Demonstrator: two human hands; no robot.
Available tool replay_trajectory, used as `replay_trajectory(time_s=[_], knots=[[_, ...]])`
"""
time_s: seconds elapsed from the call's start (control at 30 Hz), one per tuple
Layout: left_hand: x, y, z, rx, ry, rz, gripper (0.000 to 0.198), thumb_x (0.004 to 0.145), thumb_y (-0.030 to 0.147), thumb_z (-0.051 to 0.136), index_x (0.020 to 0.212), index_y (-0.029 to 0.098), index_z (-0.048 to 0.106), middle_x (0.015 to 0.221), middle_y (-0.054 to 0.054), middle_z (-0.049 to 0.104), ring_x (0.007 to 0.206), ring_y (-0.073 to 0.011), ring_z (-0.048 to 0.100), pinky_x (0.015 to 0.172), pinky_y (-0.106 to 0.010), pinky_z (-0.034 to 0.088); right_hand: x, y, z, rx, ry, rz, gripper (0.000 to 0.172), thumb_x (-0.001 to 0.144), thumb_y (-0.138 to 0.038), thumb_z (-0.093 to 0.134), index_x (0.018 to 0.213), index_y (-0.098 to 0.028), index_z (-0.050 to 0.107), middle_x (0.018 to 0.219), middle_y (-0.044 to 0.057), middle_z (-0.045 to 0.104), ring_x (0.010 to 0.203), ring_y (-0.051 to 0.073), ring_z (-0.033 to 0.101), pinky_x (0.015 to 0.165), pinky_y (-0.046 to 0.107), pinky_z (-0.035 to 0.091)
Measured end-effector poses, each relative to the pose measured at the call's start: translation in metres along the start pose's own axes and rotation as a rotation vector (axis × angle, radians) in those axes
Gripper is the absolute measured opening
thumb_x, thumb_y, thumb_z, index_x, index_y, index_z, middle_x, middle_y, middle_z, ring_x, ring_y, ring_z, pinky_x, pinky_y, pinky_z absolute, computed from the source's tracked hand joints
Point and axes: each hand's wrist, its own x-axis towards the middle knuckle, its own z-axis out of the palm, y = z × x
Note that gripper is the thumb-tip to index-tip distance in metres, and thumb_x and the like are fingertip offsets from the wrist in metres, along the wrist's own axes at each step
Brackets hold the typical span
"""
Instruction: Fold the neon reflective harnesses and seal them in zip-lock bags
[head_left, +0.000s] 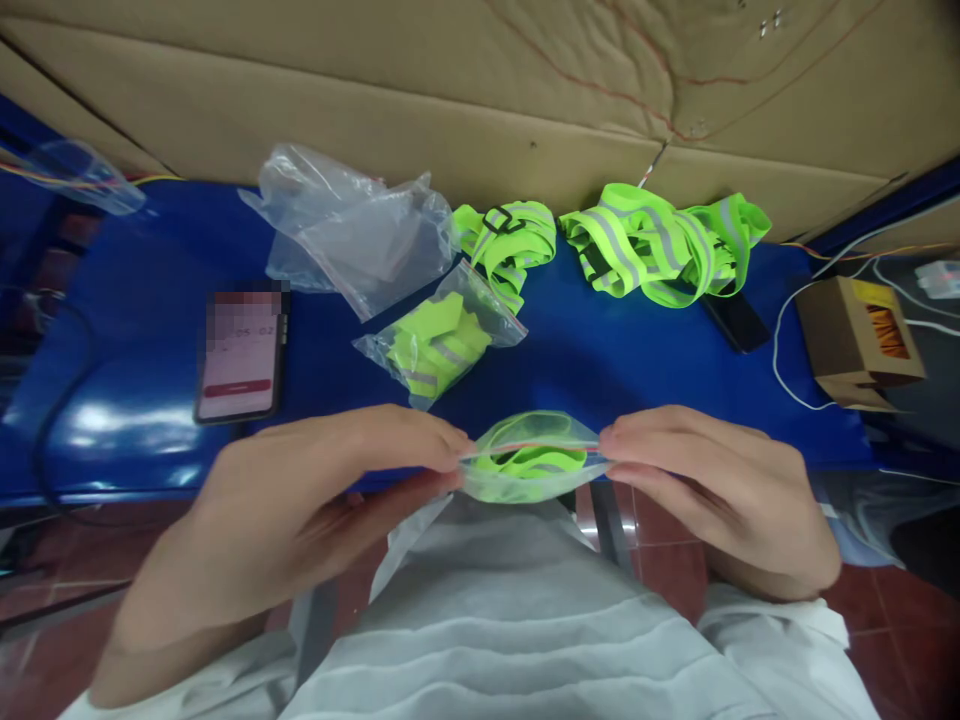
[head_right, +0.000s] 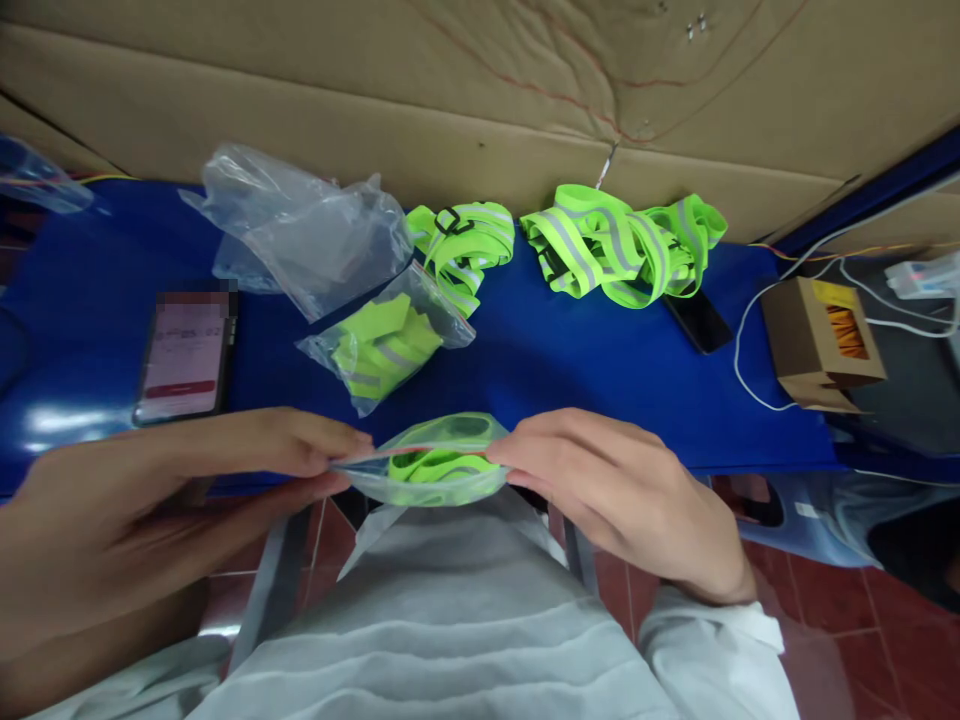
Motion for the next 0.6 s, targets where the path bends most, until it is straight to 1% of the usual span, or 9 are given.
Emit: replay_trajectory(time_s=[0.03,0.07,0.17,0.23,0.27,0.37,0.43,0.53,0.6], knots=[[-0.002,0.003,0.002,-0.004,0.04,-0.025,0.01,0.097,0.024,0.072,0.106,0.028,0.074,0.1,0.004,0.081,0.085,-0.0118,0.077,0.081,-0.017,0.062,-0.001,0.0,0.002,0.027,0.022,0.013,0.033,0.098,-0.015,0.069,0.129,-0.026,0.066,0.115,0.004,0.076,0.103,0.016,0.074,0.09,0.026,0.061],[-0.002,0.005,0.004,0.012,0.063,-0.033,0.012,0.097,0.022,0.072,0.107,0.027,0.073,0.099,0.004,0.08,0.085,-0.0106,0.077,0.082,-0.016,0.061,-0.002,0.001,0.005,0.041,0.034,0.023,0.038,0.098,-0.014,0.069,0.133,-0.026,0.064,0.116,0.004,0.076,0.104,0.016,0.074,0.092,0.026,0.061],[0.0,0.008,0.009,0.105,0.096,-0.045,0.022,0.098,0.019,0.072,0.119,0.025,0.07,0.107,0.002,0.078,0.093,-0.0091,0.075,0.09,-0.014,0.057,0.001,0.005,0.01,0.04,0.039,0.058,0.039,0.096,-0.018,0.073,0.134,-0.024,0.063,0.116,0.005,0.076,0.101,0.016,0.074,0.092,0.027,0.061],[0.004,0.006,0.011,0.132,0.077,-0.009,0.028,0.098,0.015,0.07,0.126,0.023,0.069,0.113,0.0,0.076,0.098,-0.0087,0.073,0.093,-0.013,0.055,0.003,0.008,0.012,0.049,0.066,0.093,0.034,0.095,-0.023,0.076,0.128,-0.022,0.065,0.111,0.005,0.076,0.096,0.017,0.074,0.089,0.028,0.061],[0.005,0.004,0.011,0.13,0.055,0.019,0.028,0.099,0.013,0.069,0.125,0.022,0.069,0.112,-0.001,0.075,0.097,-0.008,0.072,0.092,-0.012,0.054,0.004,0.009,0.013,0.056,0.085,0.111,0.03,0.094,-0.024,0.077,0.122,-0.022,0.067,0.108,0.005,0.076,0.093,0.016,0.073,0.087,0.028,0.061],[0.005,-0.002,0.01,0.121,0.01,0.097,0.02,0.098,0.01,0.068,0.115,0.02,0.072,0.106,-0.001,0.074,0.095,-0.007,0.071,0.09,-0.011,0.053,0.005,0.011,0.015,0.086,0.11,0.136,0.013,0.096,-0.022,0.075,0.108,-0.022,0.069,0.1,0.003,0.076,0.089,0.015,0.073,0.082,0.026,0.06],[0.001,-0.006,0.009,0.21,0.043,0.115,0.019,0.098,0.01,0.069,0.113,0.02,0.072,0.106,-0.001,0.074,0.095,-0.0076,0.071,0.092,-0.013,0.054,0.005,0.012,0.014,0.099,0.081,0.119,0.01,0.098,-0.019,0.071,0.107,-0.022,0.069,0.099,0.003,0.076,0.089,0.014,0.074,0.08,0.024,0.059],[-0.005,-0.011,0.007,0.42,0.105,0.151,0.022,0.097,0.011,0.071,0.116,0.021,0.07,0.108,-0.001,0.073,0.097,-0.0106,0.07,0.093,-0.019,0.055,0.007,0.013,0.009,0.107,0.003,0.073,0.008,0.102,-0.019,0.066,0.109,-0.022,0.069,0.098,0.003,0.077,0.087,0.013,0.074,0.075,0.022,0.059],[-0.004,-0.013,0.007,0.47,0.101,0.205,0.023,0.095,0.01,0.072,0.116,0.02,0.069,0.108,-0.003,0.073,0.098,-0.0137,0.069,0.091,-0.023,0.055,0.009,0.013,0.007,0.095,-0.041,0.065,0.008,0.103,-0.02,0.063,0.109,-0.021,0.069,0.097,0.003,0.077,0.085,0.013,0.073,0.074,0.022,0.058]])
